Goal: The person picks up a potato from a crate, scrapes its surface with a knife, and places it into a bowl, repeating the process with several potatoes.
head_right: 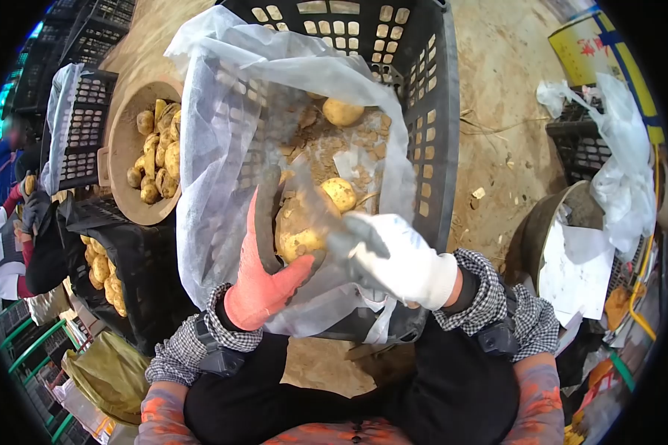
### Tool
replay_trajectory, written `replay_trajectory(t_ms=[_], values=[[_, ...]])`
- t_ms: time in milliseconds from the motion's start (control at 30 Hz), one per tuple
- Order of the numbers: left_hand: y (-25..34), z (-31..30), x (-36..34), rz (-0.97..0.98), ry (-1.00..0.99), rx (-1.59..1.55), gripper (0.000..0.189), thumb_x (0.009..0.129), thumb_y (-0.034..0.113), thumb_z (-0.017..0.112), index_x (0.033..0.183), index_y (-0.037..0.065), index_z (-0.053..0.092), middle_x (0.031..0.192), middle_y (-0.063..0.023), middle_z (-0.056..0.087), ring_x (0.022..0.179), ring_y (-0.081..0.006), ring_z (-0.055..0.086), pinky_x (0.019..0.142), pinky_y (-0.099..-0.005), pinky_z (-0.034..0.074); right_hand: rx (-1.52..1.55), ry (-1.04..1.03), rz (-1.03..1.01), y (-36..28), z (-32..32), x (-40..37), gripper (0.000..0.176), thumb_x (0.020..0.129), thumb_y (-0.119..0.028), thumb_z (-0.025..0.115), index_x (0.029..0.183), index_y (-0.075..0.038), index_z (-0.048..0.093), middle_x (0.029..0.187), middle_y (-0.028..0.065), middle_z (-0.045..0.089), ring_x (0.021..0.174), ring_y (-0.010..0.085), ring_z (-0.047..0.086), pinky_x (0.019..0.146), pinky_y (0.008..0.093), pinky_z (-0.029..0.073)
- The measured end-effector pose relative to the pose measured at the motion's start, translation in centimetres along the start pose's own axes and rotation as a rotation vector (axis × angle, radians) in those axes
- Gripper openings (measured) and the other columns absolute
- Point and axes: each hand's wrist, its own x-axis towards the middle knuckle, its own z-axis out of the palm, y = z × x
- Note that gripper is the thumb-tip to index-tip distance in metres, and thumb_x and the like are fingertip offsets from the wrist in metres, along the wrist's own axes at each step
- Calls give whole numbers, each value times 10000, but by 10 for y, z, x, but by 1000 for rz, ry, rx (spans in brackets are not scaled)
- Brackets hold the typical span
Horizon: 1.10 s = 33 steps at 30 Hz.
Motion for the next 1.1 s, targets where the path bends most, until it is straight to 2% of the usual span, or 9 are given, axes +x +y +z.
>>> replay_trajectory(t_ms=[33, 100, 300, 433, 533, 633, 667, 867, 1100], values=[[-2, -2, 1, 3, 5, 0, 913, 696, -60, 579, 1474, -3, 104, 1432, -153, 326, 1317, -217, 349, 1068, -325, 293, 80, 51, 8, 1, 0, 2, 249, 888, -174, 495, 1039, 24, 517, 694, 35, 587, 622, 30, 527, 507, 237, 431], [-8, -3, 2, 266, -18, 280, 927, 700, -44, 605, 1470, -23, 91, 1432, -170, 320, 1323, -228, 342, 1070, -337, 291, 47, 57, -27, -2, 1, 4, 237, 879, -176, 491, 999, 27, 518, 675, 63, 591, 606, 98, 558, 538, 273, 453], [-15, -3, -2, 186, -68, 365, 943, 693, -21, 629, 1468, -33, 92, 1434, -183, 313, 1343, -260, 317, 1096, -347, 250, -300, -86, -147, -3, -2, 6, 256, 857, -196, 508, 965, 35, 523, 719, 128, 582, 617, 239, 584, 608, 336, 473], [-5, 0, 2, 164, -33, 274, 883, 722, 12, 602, 1457, -45, 118, 1439, -201, 309, 1343, -260, 318, 1099, -350, 253, -446, 30, -294, 5, 3, 7, 251, 900, -223, 507, 951, 21, 535, 738, 109, 600, 628, 180, 582, 595, 308, 468], [-8, -2, 12, 49, 39, -665, 630, 894, 125, 545, 1412, -52, 233, 1430, -209, 334, 1293, -264, 386, 1056, -354, 339, 190, 167, -71, -5, 7, 6, 289, 973, -294, 484, 894, -20, 528, 716, 28, 577, 637, 75, 542, 561, 231, 449], [-2, -12, 12, 114, 14, 170, 535, 992, 295, 416, 1395, -35, 294, 1346, -155, 437, 1216, -197, 448, 1016, -307, 363, 112, 132, -136, -5, 9, 3, 280, 969, -283, 492, 875, -21, 521, 697, 21, 562, 611, 81, 532, 535, 233, 442], [3, -8, 11, 33, -16, -52, 488, 1011, 297, 393, 1359, -41, 341, 1293, -128, 473, 1174, -183, 470, 995, -302, 375, 112, 133, -136, -5, 9, 2, 280, 969, -283, 492, 875, -21, 521, 697, 21, 562, 611, 81, 532, 535, 233, 442], [4, -1, 9, -171, -112, -573, 633, 942, 304, 530, 1425, 35, 222, 1331, -93, 399, 1199, -174, 428, 998, -324, 370, 222, 102, -53, -5, 6, 0, 248, 963, -248, 501, 880, -16, 517, 695, 15, 551, 616, 69, 526, 529, 229, 441], [10, 4, 7, -47, -87, -551, 853, 832, 268, 630, 1470, 66, 101, 1405, -103, 311, 1307, -219, 333, 1072, -365, 292, 334, 90, -68, -11, 11, 1, 228, 954, -252, 494, 894, -32, 486, 711, -2, 520, 627, 69, 509, 557, 245, 456]])
